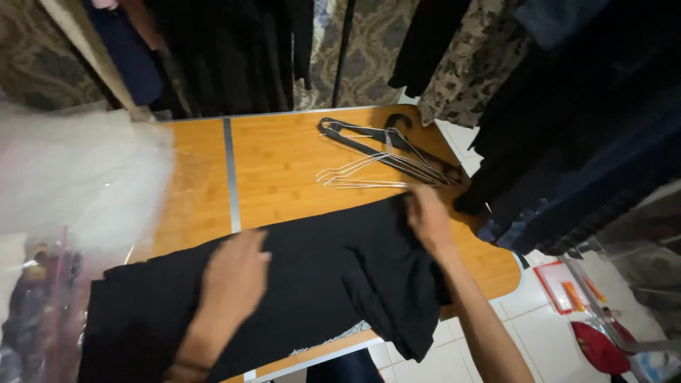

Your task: Removing a t-shirt from a hanger, folding it on a table, and placing it into a plastic ziplock bag.

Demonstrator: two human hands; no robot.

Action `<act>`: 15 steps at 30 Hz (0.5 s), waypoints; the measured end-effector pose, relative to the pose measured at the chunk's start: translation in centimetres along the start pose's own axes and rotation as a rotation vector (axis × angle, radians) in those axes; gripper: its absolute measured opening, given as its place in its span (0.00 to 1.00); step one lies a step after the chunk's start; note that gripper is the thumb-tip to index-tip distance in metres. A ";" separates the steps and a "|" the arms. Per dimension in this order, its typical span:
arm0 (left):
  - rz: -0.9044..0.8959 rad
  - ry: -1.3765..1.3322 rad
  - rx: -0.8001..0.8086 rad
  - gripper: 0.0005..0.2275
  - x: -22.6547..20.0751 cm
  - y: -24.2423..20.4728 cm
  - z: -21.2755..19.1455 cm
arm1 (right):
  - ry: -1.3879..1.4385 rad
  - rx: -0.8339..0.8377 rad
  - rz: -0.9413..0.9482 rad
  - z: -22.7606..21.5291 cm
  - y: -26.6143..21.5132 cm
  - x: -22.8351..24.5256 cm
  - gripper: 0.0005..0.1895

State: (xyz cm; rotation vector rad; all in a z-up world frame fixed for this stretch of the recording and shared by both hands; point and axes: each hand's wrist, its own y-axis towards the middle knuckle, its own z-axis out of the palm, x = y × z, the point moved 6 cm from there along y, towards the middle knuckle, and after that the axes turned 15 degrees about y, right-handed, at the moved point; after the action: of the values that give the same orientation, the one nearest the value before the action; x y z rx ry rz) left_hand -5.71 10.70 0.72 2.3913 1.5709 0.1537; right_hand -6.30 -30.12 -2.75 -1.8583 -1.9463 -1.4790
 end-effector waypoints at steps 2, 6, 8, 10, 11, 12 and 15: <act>0.093 -0.095 0.030 0.19 -4.1 1.4 2.4 | 0.002 0.135 -0.142 1.9 -0.8 0.8 0.15; 0.234 -0.099 0.004 0.26 -8.0 3.2 8.5 | -0.080 0.400 -0.156 4.8 -2.2 -0.8 0.24; 0.256 -0.075 0.015 0.29 -8.4 3.7 9.5 | -0.133 0.451 -0.136 5.3 -2.4 -1.7 0.28; 0.261 -0.030 0.054 0.32 -8.2 3.8 9.7 | -0.264 0.404 -0.054 5.0 -2.6 -2.9 0.34; 0.269 -0.031 0.058 0.32 -8.5 3.8 9.6 | -0.265 0.402 -0.046 5.0 -2.9 -3.0 0.34; 0.266 -0.031 0.075 0.32 -8.5 3.8 9.5 | -0.305 0.343 -0.020 4.8 -2.9 -3.1 0.36; 0.269 -0.036 0.065 0.32 -8.3 3.8 9.1 | -0.348 0.239 0.018 4.5 -2.9 -3.0 0.40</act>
State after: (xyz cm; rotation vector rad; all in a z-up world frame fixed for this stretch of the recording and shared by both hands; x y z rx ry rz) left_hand -3.53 0.11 -6.37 2.6328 1.2510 0.1136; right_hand -5.37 -28.78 -8.68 -2.1215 -2.1255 -0.9126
